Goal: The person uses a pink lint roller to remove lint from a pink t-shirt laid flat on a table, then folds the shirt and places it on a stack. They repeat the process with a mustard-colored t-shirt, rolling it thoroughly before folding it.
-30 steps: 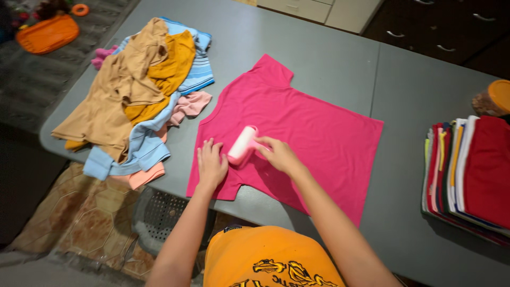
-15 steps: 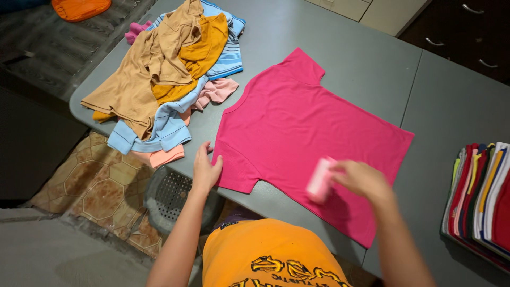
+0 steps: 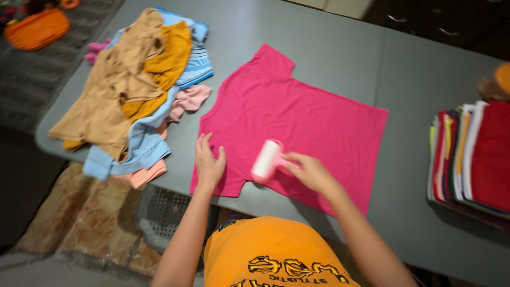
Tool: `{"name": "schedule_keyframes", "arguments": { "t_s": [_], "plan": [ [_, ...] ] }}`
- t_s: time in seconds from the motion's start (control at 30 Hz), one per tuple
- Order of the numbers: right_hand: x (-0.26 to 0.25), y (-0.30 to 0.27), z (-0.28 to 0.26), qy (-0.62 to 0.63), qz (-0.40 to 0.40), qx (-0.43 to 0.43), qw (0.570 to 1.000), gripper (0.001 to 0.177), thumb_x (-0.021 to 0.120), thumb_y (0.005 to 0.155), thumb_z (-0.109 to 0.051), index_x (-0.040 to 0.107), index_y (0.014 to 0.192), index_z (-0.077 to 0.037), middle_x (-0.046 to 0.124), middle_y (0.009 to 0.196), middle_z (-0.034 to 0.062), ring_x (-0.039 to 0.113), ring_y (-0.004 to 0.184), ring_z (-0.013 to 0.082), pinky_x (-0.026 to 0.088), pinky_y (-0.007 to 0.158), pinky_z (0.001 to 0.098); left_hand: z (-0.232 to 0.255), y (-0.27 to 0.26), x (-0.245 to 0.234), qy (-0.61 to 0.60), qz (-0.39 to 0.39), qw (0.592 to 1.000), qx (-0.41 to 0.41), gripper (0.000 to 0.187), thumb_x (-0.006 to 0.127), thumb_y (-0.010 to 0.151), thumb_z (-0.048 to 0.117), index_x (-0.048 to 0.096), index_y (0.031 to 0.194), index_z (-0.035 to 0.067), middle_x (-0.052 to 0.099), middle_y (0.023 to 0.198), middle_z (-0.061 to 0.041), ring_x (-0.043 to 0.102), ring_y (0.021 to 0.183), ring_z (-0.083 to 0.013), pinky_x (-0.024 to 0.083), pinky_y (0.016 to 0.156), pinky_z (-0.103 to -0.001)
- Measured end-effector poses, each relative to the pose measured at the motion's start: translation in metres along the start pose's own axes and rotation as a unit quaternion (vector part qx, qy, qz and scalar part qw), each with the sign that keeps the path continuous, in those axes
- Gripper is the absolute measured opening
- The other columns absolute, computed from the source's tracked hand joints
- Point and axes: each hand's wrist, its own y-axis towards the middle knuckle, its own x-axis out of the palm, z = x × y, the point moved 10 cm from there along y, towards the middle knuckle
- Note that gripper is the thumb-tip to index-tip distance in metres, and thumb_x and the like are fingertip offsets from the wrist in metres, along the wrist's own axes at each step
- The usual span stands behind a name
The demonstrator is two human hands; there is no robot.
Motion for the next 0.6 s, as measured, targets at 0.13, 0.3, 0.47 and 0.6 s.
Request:
{"name": "schedule_keyframes", "arguments": {
  "t_s": [0.13, 0.3, 0.47, 0.6],
  "plan": [
    [-0.051, -0.079, 0.077, 0.027, -0.008, 0.058, 0.998, 0.042, 0.066, 0.093, -0.032, 0.071, 0.130, -0.011, 0.078, 0.119, 0.0065, 0.071, 0.107, 0.0169, 0.053, 0.094, 0.0325, 0.033, -0.004, 0.045, -0.011, -0.057, 0.997, 0.045, 0.050, 0.069, 0.089, 0.013, 0.054, 0.135, 0.001, 0.048, 0.145, -0.027, 0.048, 0.135, -0.0434, 0.042, 0.109, -0.049],
    [-0.107, -0.166, 0.167, 0.116, 0.066, 0.214, 0.968, 0.040, 0.069, 0.093, -0.026, 0.074, 0.129, -0.010, 0.075, 0.088, 0.0046, 0.059, 0.066, 0.0112, 0.050, 0.059, 0.0295, 0.087, -0.013, 0.103, -0.061, -0.120, 0.986, 0.096, 0.047, 0.069, 0.088, 0.012, 0.057, 0.133, 0.004, 0.048, 0.146, -0.026, 0.048, 0.137, -0.0433, 0.042, 0.111, -0.049],
    [-0.150, -0.209, 0.240, 0.265, 0.351, 0.168, 0.882, 0.039, 0.073, 0.092, -0.018, 0.066, 0.127, -0.003, 0.065, 0.084, 0.0015, 0.058, 0.065, 0.0072, 0.047, 0.055, 0.0250, 0.134, -0.035, 0.144, -0.118, -0.202, 0.965, 0.115, 0.040, 0.067, 0.090, 0.011, 0.060, 0.129, 0.004, 0.045, 0.149, -0.025, 0.050, 0.134, -0.0420, 0.046, 0.106, -0.046],
    [-0.153, -0.207, 0.305, 0.245, 0.487, 0.152, 0.825, 0.038, 0.073, 0.094, -0.018, 0.065, 0.128, -0.002, 0.065, 0.090, 0.0012, 0.057, 0.068, 0.0067, 0.049, 0.060, 0.0243, 0.155, -0.056, 0.161, -0.136, -0.239, 0.953, 0.124, 0.037, 0.067, 0.091, 0.011, 0.062, 0.127, 0.004, 0.048, 0.147, -0.023, 0.051, 0.134, -0.0408, 0.046, 0.107, -0.045]
  ]
}}
